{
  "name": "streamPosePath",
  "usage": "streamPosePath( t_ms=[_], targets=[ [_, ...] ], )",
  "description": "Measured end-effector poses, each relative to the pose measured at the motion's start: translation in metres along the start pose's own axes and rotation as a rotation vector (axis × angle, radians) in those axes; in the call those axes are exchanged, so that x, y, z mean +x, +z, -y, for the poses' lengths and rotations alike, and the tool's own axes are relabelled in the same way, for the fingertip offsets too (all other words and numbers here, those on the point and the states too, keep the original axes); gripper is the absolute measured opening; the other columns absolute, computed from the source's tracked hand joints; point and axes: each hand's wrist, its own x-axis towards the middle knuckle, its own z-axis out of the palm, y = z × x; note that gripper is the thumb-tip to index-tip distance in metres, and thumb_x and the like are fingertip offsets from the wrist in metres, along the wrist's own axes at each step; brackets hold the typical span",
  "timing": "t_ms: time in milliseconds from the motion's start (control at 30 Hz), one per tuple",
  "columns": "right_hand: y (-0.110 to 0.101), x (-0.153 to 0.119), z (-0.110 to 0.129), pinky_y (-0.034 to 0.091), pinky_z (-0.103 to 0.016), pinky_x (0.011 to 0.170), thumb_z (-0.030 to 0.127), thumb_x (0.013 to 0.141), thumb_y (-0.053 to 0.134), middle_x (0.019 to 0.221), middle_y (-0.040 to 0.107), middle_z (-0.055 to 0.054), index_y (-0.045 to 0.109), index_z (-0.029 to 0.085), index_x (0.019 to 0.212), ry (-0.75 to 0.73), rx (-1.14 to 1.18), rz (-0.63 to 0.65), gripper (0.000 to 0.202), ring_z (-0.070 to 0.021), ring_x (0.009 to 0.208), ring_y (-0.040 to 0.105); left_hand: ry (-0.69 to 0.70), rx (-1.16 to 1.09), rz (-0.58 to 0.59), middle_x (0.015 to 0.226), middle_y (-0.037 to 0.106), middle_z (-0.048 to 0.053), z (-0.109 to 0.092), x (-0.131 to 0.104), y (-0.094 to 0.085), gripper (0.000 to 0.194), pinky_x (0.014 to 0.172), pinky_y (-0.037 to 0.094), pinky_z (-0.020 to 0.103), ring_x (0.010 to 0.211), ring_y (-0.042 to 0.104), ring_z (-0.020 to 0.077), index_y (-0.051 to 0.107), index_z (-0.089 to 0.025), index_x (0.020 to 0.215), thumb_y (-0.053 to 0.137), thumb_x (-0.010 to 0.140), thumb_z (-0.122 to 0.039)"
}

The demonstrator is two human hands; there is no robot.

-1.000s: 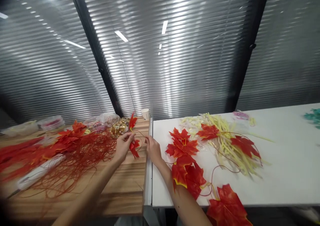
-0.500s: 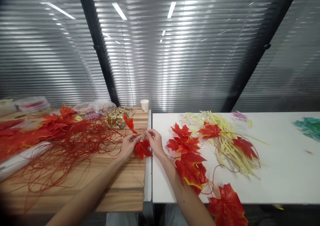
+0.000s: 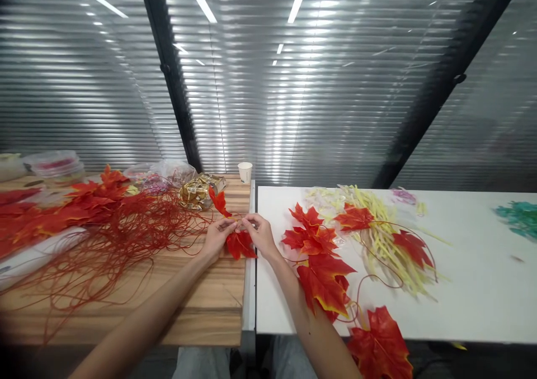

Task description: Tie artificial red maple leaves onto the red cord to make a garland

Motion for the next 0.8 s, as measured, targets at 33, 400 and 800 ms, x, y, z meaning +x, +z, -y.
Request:
streamPosePath(
  t_ms=[33,400,800],
  targets=[
    [-0.0006,0.0002,0.0011,0.046,-0.027,0.067,0.035,0.076,0.052,0.078,0.060,-0.005,0.058,0.016,0.077,-0.005,-0.012,0.006,0.020,-0.0158,0.074,0.057,0.006,0.007,0.000,0.071,0.066,0.005,-0.0005,-0.0003,0.0002,0.022,0.069,0.048,0.029,0.064,0.060,0.0146,0.062,-0.013,0.071,0.069,0.058,-0.030],
    [-0.0034,0.0020,-0.0006,0.044,-0.025,0.067,0.031,0.077,0.051,0.076,0.060,-0.004,0.059,0.015,0.074,-0.052,-0.062,0.040,0.018,-0.0146,0.071,0.056,0.005,0.009,0.000,0.071,0.066,0.004,-0.0035,-0.0016,0.0013,0.020,0.069,0.048,0.029,0.063,0.060,0.0144,0.064,-0.013,0.069,0.070,0.057,-0.028],
    [-0.0046,0.0029,-0.0052,0.045,-0.027,0.066,0.032,0.076,0.052,0.075,0.061,-0.005,0.059,0.015,0.075,0.008,-0.042,0.051,0.018,-0.0161,0.071,0.057,-0.007,0.005,0.056,0.070,0.066,0.004,0.0020,0.0001,-0.0005,0.022,0.066,0.048,0.028,0.062,0.061,0.0147,0.062,-0.014,0.072,0.070,0.057,-0.028]
  ],
)
